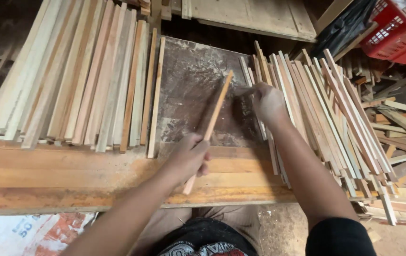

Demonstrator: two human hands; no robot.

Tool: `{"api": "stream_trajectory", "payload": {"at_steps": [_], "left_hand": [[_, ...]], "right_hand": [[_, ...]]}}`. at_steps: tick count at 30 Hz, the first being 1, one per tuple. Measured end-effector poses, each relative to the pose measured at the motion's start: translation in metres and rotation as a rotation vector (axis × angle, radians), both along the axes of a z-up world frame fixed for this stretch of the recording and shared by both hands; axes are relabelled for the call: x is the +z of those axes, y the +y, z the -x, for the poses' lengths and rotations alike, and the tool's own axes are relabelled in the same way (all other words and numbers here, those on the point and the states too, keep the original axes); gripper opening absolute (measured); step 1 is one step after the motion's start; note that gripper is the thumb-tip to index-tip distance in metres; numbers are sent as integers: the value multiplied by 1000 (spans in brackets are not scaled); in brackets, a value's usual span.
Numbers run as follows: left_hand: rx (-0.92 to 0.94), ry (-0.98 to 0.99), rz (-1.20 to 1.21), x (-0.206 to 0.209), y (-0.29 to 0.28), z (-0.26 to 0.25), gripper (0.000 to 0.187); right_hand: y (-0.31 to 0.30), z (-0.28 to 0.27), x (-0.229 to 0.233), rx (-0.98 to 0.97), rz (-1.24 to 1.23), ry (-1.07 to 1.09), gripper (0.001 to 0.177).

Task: The person smooths thin wooden sticks by rubbing them against a sanding block on a workbench. They handle the sticks one at a time, rubbing them back and forth to smooth the surface, then place them into a pile on the right.

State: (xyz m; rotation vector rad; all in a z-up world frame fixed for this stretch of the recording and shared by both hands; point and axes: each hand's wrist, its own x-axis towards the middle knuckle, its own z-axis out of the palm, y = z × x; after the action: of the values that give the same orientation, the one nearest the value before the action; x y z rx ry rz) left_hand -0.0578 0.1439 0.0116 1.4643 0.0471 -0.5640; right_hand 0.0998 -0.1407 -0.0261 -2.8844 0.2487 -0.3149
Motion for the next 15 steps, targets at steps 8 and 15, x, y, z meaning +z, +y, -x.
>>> {"api": "stream_trajectory", "payload": {"at_steps": [8, 15], "left_hand": [[96, 142, 262, -48, 39, 26, 25], [97, 322, 403, -51, 39, 34, 19]], "right_hand": [[163, 155, 22, 822, -751, 183, 31], [145, 49, 71, -13, -1048, 385, 93]]}}
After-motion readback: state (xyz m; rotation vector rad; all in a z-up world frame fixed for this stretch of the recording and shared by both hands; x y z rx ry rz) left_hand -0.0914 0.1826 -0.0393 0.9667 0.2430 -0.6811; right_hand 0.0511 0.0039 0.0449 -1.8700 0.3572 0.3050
